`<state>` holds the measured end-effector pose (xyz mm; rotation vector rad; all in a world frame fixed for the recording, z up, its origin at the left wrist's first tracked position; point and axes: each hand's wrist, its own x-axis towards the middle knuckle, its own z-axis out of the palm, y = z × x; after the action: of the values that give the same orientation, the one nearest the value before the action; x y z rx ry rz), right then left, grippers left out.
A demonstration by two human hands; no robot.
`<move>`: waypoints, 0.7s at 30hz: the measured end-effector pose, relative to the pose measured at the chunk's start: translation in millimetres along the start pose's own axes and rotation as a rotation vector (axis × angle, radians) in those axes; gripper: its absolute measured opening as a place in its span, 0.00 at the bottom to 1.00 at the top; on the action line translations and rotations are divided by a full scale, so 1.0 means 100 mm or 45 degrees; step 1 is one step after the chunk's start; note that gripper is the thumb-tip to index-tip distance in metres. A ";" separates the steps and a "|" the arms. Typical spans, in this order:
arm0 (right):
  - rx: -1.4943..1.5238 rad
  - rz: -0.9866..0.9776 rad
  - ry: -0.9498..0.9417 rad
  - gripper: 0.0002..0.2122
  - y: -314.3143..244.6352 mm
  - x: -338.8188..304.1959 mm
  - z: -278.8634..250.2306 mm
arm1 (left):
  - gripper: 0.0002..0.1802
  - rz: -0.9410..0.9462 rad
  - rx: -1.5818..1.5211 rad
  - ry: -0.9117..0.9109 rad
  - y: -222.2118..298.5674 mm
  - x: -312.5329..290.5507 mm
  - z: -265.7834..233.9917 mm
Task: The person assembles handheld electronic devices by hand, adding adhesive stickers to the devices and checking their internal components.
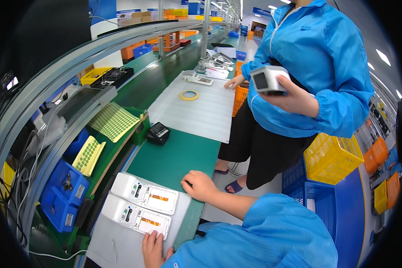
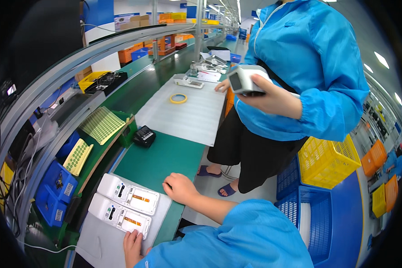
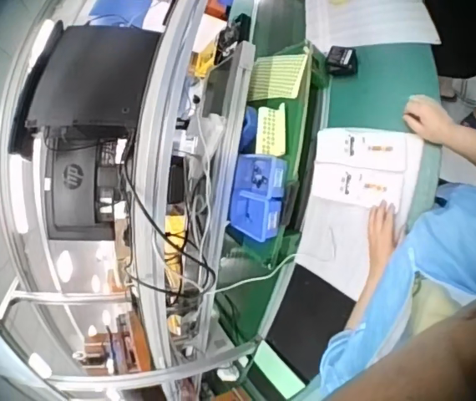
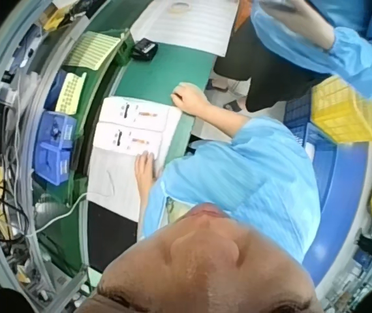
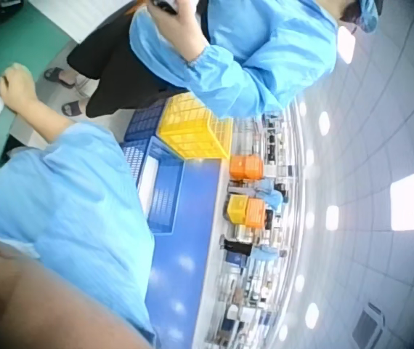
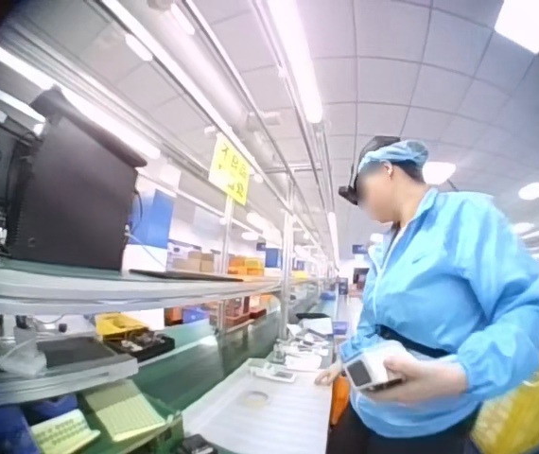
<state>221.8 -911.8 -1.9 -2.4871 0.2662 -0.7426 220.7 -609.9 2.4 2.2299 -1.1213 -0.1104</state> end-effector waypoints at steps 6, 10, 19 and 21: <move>-0.007 0.016 -0.023 0.07 0.01 0.01 0.00 | 0.29 0.044 -0.005 0.069 -0.02 -0.01 0.05; 0.004 0.027 -0.052 0.07 -0.01 0.01 0.00 | 0.29 0.006 -0.007 0.047 -0.02 -0.01 0.05; -0.003 0.022 -0.054 0.06 -0.01 0.01 0.01 | 0.33 -0.069 -0.043 0.046 -0.03 -0.02 0.07; 0.012 0.016 -0.038 0.06 0.00 0.02 0.03 | 0.32 -0.035 -0.045 0.056 -0.04 -0.01 0.05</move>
<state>224.5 -911.1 -3.0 -2.4833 0.2670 -0.6989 221.6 -609.8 -3.7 2.2064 -1.0576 -0.0916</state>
